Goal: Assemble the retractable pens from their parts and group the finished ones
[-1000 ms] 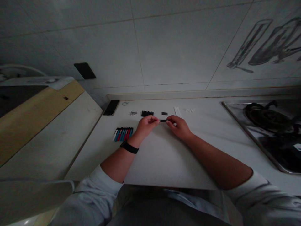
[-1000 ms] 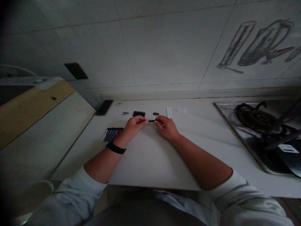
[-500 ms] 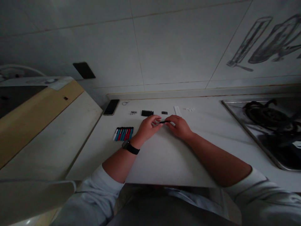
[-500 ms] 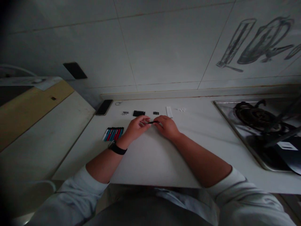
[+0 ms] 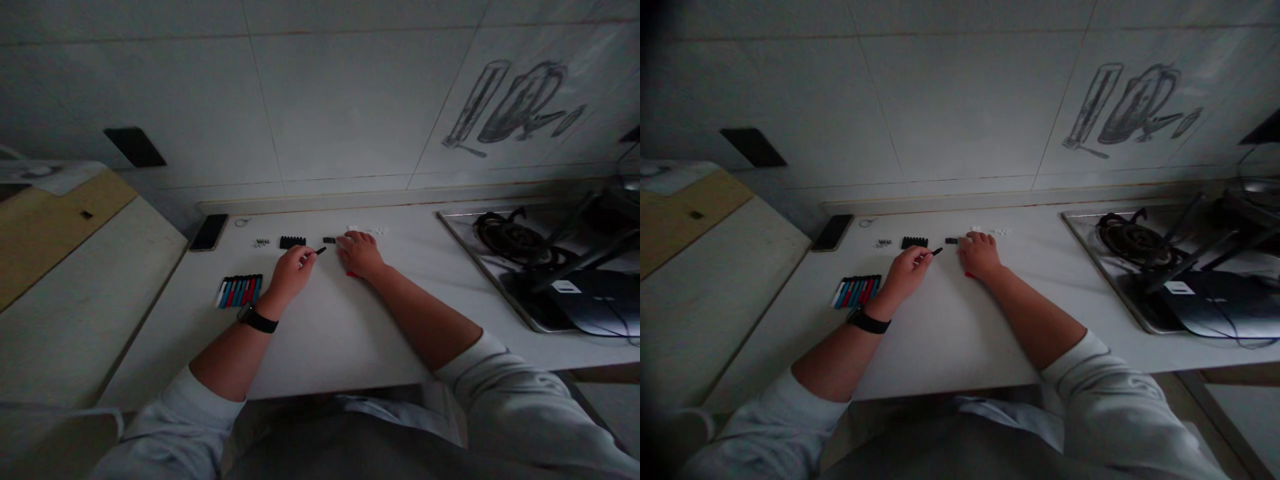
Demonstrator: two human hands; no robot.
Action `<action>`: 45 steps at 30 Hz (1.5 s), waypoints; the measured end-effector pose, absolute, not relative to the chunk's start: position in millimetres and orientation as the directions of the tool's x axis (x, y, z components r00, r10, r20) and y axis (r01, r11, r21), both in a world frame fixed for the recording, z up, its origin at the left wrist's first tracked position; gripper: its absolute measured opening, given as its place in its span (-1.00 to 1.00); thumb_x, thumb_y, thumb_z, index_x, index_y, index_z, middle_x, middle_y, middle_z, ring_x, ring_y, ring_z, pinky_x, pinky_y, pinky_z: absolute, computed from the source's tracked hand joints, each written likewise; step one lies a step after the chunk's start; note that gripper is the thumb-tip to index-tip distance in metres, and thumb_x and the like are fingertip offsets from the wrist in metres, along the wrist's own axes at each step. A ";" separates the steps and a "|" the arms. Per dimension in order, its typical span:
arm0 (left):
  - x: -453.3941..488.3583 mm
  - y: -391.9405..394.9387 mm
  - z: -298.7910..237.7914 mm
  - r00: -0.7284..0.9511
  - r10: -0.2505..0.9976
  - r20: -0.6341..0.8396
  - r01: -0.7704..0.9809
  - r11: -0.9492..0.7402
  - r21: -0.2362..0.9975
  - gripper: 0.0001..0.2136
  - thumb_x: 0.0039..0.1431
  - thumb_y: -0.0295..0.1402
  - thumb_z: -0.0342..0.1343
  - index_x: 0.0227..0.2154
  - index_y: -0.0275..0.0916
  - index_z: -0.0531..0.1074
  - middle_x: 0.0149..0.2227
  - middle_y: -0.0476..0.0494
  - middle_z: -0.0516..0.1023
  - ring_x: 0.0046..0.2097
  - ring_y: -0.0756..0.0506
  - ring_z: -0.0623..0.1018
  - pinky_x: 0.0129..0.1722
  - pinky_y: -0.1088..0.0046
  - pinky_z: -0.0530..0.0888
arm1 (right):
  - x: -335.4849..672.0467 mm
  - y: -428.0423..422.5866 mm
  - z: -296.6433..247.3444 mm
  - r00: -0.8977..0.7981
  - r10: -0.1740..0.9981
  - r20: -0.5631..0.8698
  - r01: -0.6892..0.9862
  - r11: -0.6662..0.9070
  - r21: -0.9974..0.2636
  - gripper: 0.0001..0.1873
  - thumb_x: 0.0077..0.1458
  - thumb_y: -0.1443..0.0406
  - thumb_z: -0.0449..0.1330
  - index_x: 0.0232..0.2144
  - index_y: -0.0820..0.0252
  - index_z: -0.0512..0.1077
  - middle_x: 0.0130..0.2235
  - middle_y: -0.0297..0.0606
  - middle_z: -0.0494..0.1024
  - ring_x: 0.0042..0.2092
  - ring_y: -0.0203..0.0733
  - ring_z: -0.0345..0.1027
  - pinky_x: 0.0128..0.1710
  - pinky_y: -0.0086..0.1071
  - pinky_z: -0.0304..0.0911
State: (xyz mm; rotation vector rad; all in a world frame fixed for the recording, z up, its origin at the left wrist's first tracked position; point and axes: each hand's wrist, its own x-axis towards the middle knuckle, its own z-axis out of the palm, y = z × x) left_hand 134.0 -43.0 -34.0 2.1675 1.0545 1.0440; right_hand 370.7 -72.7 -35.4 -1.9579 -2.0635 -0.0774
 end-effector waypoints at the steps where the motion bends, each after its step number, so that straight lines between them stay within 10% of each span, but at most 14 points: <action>1: 134.1 -43.0 -34.1 0.405 0.815 0.415 0.427 -0.570 0.702 -0.86 0.33 -0.30 0.11 -0.21 -0.20 0.54 -0.20 -0.14 0.59 -0.25 -0.08 0.53 -0.24 0.40 0.44 | 369.6 -72.3 -36.5 -0.030 0.972 0.232 0.987 0.066 -0.146 -0.52 0.37 0.14 0.06 0.27 0.03 0.41 0.28 -0.01 0.38 0.26 0.20 0.21 0.28 0.10 0.03; 14: 135.6 -44.2 -33.4 0.430 0.807 0.406 0.427 -0.577 0.696 -0.88 0.32 -0.31 0.13 -0.24 -0.18 0.55 -0.25 -0.11 0.58 -0.27 -0.08 0.51 -0.24 0.38 0.42 | 368.9 -77.2 -31.5 -0.072 0.959 0.274 0.981 0.118 -0.157 -0.64 0.35 0.23 0.08 0.06 -0.03 0.60 0.24 -0.13 0.45 0.25 0.15 0.22 0.35 0.17 -0.12; 32: 136.9 -45.6 -31.5 0.442 0.808 0.390 0.482 -0.580 0.657 -0.89 0.35 -0.35 0.12 -0.21 -0.21 0.54 -0.23 -0.10 0.57 -0.25 -0.05 0.52 -0.26 0.43 0.43 | 365.7 -84.7 -25.4 -0.323 0.919 0.227 0.929 0.354 -0.111 -0.79 0.33 0.35 0.11 -0.16 0.22 0.56 -0.11 -0.09 0.60 -0.05 -0.04 0.40 0.07 -0.22 0.18; 39: 137.8 -47.2 -29.4 0.456 0.807 0.377 0.483 -0.579 0.657 -0.89 0.34 -0.34 0.15 -0.20 -0.22 0.55 -0.23 -0.10 0.58 -0.27 -0.04 0.53 -0.26 0.43 0.46 | 370.6 -91.8 -19.3 -0.201 0.896 0.396 0.821 0.374 -0.431 -0.79 0.31 0.29 0.12 -0.15 0.18 0.55 -0.13 -0.09 0.62 -0.07 -0.04 0.43 0.01 -0.23 0.26; 45: 137.4 -47.3 -30.1 0.455 0.795 0.401 0.458 -0.596 0.660 -0.91 0.33 -0.35 0.17 -0.21 -0.21 0.56 -0.23 -0.09 0.58 -0.25 -0.03 0.53 -0.25 0.44 0.47 | 362.6 -90.2 -24.6 0.055 0.965 0.257 0.374 0.219 -0.901 -0.76 0.12 0.09 0.28 -0.31 0.14 0.52 -0.32 -0.25 0.59 -0.29 -0.19 0.42 -0.22 -0.30 0.30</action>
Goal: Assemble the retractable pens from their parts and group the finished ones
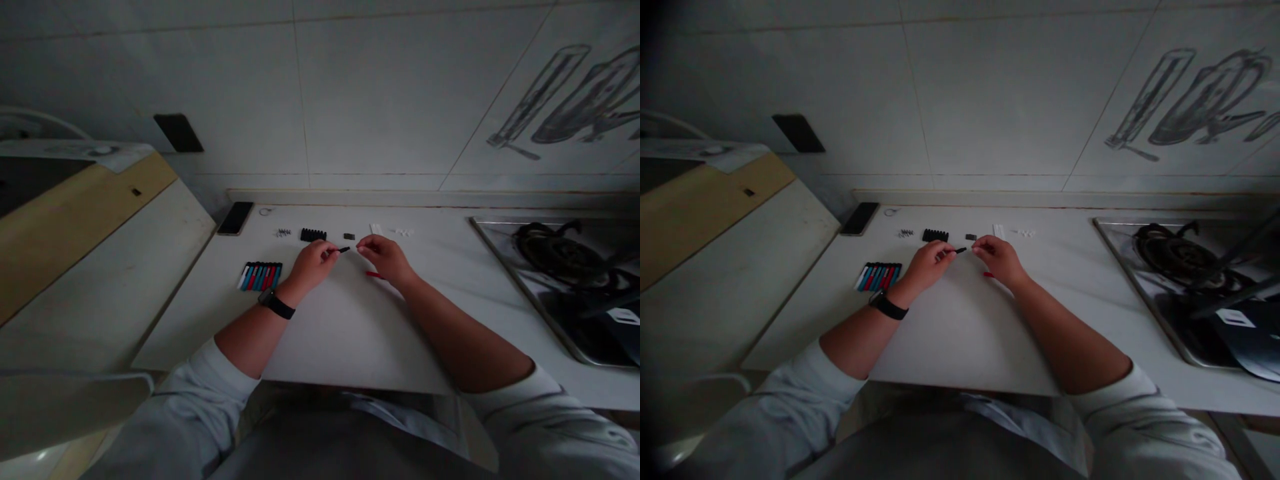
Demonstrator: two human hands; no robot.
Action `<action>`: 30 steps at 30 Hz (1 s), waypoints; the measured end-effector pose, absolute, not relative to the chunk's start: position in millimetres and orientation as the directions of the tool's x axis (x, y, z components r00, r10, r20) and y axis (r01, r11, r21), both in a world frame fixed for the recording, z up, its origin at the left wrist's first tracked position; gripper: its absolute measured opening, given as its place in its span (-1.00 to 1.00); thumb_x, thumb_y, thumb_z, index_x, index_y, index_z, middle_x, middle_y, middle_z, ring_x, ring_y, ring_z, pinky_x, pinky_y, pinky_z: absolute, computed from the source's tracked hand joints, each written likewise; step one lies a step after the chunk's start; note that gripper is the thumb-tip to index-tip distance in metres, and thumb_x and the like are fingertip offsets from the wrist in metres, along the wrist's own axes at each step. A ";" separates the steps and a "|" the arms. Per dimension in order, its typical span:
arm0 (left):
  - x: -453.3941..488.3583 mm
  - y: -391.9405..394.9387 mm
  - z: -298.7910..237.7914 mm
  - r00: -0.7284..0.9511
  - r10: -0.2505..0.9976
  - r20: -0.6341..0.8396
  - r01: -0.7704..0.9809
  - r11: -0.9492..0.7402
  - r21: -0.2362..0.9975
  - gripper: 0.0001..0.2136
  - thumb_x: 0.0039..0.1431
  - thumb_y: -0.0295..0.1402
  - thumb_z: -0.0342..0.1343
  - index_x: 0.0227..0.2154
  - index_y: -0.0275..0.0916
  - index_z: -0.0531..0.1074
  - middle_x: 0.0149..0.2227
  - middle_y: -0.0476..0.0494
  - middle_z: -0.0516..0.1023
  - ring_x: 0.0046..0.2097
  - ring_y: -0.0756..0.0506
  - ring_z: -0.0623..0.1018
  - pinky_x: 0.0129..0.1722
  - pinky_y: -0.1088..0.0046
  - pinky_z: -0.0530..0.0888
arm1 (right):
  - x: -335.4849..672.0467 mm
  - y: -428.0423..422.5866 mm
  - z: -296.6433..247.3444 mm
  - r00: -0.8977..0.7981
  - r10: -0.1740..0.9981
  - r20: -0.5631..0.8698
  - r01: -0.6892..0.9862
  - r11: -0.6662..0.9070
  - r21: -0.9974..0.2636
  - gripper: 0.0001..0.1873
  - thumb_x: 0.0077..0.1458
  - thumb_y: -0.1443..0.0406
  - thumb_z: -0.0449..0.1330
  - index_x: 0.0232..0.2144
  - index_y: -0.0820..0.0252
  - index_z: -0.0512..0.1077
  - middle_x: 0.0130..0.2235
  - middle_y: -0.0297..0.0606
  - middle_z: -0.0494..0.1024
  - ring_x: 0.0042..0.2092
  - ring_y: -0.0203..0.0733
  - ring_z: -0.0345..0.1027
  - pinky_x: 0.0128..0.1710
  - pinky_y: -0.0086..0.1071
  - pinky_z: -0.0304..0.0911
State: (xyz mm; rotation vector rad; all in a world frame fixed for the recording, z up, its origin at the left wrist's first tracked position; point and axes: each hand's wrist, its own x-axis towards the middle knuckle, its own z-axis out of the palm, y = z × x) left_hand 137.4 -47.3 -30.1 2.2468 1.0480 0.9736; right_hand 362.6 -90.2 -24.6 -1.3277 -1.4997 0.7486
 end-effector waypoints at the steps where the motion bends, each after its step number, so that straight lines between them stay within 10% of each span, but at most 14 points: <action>1: 137.3 -47.4 -29.7 0.459 0.788 0.410 0.446 -0.604 0.661 -0.91 0.33 -0.36 0.17 -0.20 -0.21 0.56 -0.23 -0.09 0.58 -0.24 -0.03 0.53 -0.25 0.44 0.47 | 361.0 -89.8 -24.5 0.087 0.969 0.231 0.289 0.197 -0.937 -0.73 0.08 0.07 0.31 -0.33 0.14 0.51 -0.35 -0.28 0.58 -0.32 -0.21 0.40 -0.24 -0.32 0.29; 10: 138.8 -52.7 -20.2 0.493 0.742 0.455 0.357 -0.649 0.672 -0.87 0.33 -0.32 0.19 -0.21 -0.20 0.61 -0.26 -0.11 0.57 -0.27 -0.02 0.53 -0.30 0.47 0.45 | 349.1 -94.8 -17.9 0.155 0.982 0.106 -0.011 0.109 -0.994 -0.65 -0.10 0.05 0.42 -0.36 0.15 0.52 -0.43 -0.35 0.51 -0.39 -0.29 0.30 -0.34 -0.36 0.25; 30: 142.3 -53.2 -21.9 0.471 0.805 0.360 0.213 -0.500 0.839 -0.81 0.30 -0.22 0.22 -0.27 -0.21 0.65 -0.28 -0.11 0.65 -0.22 -0.07 0.60 -0.17 0.38 0.50 | 342.0 -100.5 -20.7 0.187 0.964 0.190 0.004 0.193 -0.981 -0.71 -0.03 0.06 0.42 -0.37 0.12 0.57 -0.40 -0.32 0.56 -0.37 -0.27 0.35 -0.29 -0.33 0.31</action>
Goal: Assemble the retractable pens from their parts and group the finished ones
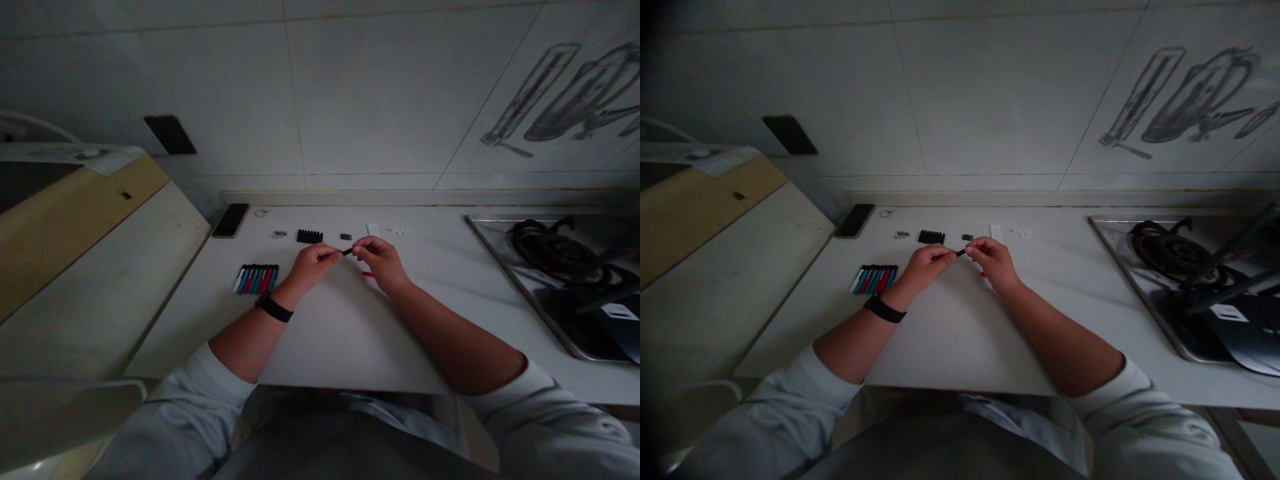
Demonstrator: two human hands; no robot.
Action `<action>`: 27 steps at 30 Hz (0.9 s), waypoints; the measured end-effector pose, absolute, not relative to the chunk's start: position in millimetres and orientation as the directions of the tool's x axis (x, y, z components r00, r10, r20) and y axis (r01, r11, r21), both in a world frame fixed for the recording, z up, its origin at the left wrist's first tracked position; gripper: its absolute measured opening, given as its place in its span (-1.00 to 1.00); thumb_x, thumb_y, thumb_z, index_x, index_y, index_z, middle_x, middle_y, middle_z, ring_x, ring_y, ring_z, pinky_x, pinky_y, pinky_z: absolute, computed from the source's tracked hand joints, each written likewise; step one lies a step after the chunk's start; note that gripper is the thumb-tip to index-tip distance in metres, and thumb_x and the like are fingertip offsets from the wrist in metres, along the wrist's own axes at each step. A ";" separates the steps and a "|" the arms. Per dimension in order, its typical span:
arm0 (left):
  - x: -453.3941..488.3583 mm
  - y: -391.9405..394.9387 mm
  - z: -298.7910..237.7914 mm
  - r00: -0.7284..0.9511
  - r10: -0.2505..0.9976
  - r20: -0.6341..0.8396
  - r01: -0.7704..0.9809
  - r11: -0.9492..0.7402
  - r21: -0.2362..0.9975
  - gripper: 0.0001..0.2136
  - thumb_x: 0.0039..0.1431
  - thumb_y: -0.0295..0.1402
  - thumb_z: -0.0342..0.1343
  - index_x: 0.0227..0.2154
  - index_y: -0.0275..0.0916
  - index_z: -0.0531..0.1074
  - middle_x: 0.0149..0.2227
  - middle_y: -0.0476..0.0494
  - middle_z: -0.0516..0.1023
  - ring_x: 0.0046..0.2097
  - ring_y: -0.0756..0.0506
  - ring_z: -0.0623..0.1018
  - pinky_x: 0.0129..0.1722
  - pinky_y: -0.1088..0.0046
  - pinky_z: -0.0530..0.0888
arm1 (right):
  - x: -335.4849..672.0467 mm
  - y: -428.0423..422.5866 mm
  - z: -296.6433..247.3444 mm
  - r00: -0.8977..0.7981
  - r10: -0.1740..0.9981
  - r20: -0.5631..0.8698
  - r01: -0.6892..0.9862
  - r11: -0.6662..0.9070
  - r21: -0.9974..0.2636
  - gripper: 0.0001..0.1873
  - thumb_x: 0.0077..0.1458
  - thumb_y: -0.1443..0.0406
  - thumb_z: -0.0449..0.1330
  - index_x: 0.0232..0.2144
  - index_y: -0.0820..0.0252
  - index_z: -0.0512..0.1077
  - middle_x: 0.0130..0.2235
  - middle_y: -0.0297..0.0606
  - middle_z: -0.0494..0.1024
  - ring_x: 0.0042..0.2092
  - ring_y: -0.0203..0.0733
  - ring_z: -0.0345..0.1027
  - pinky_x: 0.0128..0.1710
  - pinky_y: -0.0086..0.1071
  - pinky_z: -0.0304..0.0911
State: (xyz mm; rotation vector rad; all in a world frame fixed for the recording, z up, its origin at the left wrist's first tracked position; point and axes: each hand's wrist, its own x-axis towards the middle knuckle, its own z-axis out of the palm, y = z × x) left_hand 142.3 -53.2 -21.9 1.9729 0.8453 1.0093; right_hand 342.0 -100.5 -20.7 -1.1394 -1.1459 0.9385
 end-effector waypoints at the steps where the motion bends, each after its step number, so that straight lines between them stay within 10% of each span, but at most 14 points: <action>1: 142.3 -53.3 -21.4 0.469 0.806 0.362 0.222 -0.504 0.835 -0.82 0.29 -0.23 0.23 -0.27 -0.20 0.65 -0.28 -0.11 0.65 -0.21 -0.07 0.60 -0.16 0.37 0.51 | 342.6 -100.9 -21.0 0.183 0.961 0.205 0.039 0.202 -0.979 -0.72 -0.01 0.06 0.41 -0.36 0.11 0.58 -0.39 -0.30 0.57 -0.36 -0.25 0.36 -0.27 -0.31 0.32; 12: 145.8 -57.1 -28.3 0.563 0.776 0.283 0.221 -0.472 0.854 -0.87 0.24 -0.35 0.25 -0.18 -0.22 0.60 -0.17 -0.14 0.69 -0.16 -0.09 0.65 -0.09 0.34 0.58 | 359.8 -104.5 -4.0 0.031 0.914 0.405 0.424 0.354 -0.834 -0.73 0.22 0.04 0.26 -0.22 0.03 0.66 -0.20 -0.20 0.65 -0.17 -0.13 0.50 -0.10 -0.25 0.37; 17: 143.7 -55.3 -28.7 0.504 0.807 0.308 0.286 -0.493 0.822 -0.86 0.24 -0.34 0.24 -0.18 -0.22 0.58 -0.22 -0.11 0.68 -0.21 -0.07 0.64 -0.16 0.37 0.57 | 411.8 -83.5 -11.3 0.287 0.859 0.424 0.627 0.166 -0.761 -0.70 0.29 0.15 0.17 -0.11 0.14 0.63 -0.16 -0.16 0.66 -0.21 -0.14 0.49 -0.13 -0.29 0.36; 27: 142.4 -55.7 -28.0 0.533 0.780 0.328 0.315 -0.543 0.779 -0.88 0.25 -0.31 0.24 -0.19 -0.19 0.58 -0.23 -0.10 0.68 -0.23 -0.07 0.63 -0.18 0.37 0.58 | 435.2 -72.4 -32.8 0.154 0.976 0.153 0.938 -0.096 -0.333 -0.71 0.26 0.27 0.19 -0.06 0.10 0.67 -0.04 -0.14 0.64 -0.02 -0.07 0.48 0.00 -0.33 0.28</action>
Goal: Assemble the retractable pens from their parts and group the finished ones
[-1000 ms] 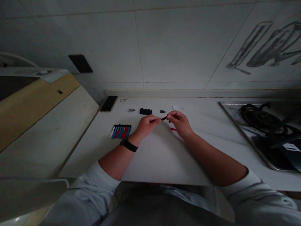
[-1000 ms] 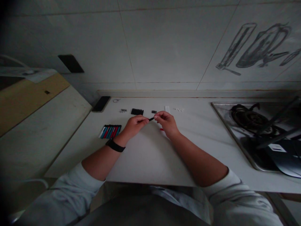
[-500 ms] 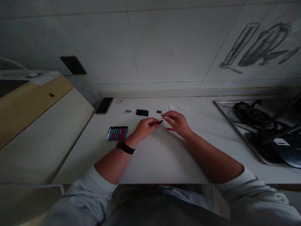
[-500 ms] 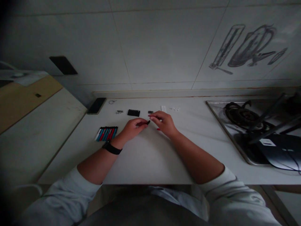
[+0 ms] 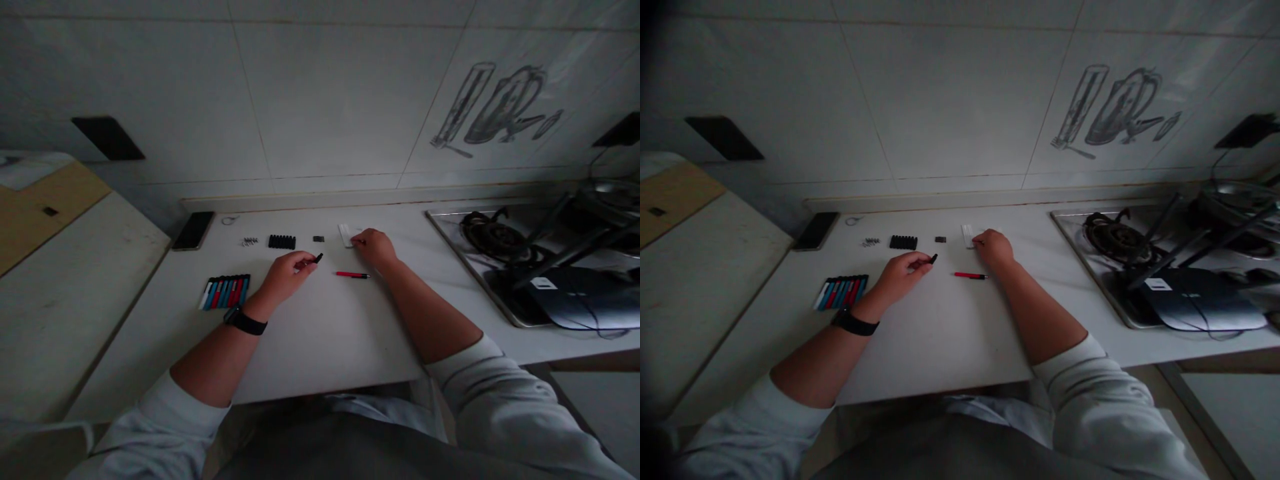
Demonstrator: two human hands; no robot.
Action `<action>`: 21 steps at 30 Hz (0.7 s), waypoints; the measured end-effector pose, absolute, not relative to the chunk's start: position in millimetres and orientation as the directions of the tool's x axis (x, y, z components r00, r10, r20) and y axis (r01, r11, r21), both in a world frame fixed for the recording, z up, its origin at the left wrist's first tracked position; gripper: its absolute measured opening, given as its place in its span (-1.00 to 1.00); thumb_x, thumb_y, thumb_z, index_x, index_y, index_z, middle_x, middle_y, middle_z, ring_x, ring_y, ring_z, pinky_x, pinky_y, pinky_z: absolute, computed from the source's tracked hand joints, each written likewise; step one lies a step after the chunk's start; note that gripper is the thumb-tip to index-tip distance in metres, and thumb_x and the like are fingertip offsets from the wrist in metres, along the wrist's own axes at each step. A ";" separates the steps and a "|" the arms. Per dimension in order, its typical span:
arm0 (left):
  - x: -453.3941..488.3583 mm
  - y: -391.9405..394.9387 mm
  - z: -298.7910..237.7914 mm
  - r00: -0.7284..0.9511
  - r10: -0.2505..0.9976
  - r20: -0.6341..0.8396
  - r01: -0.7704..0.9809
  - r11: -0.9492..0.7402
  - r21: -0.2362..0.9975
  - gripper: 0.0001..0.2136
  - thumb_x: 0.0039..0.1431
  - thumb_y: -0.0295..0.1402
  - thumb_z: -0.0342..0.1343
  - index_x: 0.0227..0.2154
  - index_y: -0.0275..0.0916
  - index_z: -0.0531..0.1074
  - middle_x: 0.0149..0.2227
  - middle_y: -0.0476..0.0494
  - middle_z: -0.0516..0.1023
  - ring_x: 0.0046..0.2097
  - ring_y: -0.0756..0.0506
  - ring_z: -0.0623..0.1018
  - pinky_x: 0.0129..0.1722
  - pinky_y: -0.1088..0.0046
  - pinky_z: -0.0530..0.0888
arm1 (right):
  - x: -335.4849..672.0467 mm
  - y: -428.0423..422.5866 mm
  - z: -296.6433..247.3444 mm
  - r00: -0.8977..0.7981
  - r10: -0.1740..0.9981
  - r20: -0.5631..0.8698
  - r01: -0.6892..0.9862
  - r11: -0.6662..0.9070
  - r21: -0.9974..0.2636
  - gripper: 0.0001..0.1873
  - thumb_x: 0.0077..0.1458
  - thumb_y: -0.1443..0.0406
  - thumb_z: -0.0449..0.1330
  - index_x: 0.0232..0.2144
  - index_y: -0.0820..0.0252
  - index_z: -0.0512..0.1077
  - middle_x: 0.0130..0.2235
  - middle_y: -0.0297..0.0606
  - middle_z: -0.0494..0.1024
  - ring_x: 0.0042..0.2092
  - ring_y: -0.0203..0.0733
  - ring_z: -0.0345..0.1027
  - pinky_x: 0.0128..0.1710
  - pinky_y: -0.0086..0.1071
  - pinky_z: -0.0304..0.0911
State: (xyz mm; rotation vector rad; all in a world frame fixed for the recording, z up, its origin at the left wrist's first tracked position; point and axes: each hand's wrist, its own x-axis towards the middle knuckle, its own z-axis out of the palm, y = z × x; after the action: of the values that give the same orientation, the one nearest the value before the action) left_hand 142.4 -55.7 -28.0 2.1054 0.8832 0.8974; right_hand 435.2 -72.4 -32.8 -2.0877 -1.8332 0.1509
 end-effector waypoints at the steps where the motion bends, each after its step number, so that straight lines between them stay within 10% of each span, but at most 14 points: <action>1: 142.4 -55.6 -28.0 0.534 0.779 0.329 0.313 -0.543 0.779 -0.87 0.25 -0.31 0.24 -0.19 -0.19 0.58 -0.23 -0.10 0.68 -0.23 -0.07 0.63 -0.18 0.37 0.59 | 435.6 -72.6 -31.9 0.142 0.979 0.150 0.946 -0.090 -0.311 -0.71 0.26 0.27 0.18 -0.07 0.10 0.67 -0.05 -0.14 0.64 -0.01 -0.07 0.48 0.00 -0.33 0.28; 21: 143.4 -54.8 -32.2 0.550 0.775 0.311 0.305 -0.533 0.789 -0.87 0.26 -0.33 0.25 -0.16 -0.20 0.59 -0.19 -0.12 0.68 -0.21 -0.06 0.63 -0.12 0.33 0.58 | 435.0 -91.2 -6.7 -0.010 0.997 -0.074 1.000 0.010 0.000 -0.77 0.19 0.36 0.21 -0.23 0.05 0.67 -0.12 -0.16 0.67 -0.11 -0.06 0.51 -0.12 -0.31 0.29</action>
State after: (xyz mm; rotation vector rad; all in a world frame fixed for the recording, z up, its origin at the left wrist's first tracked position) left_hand 143.4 -54.8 -32.2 2.0949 0.8659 0.8717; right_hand 435.0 -91.2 -6.7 -2.2464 -2.2687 0.0830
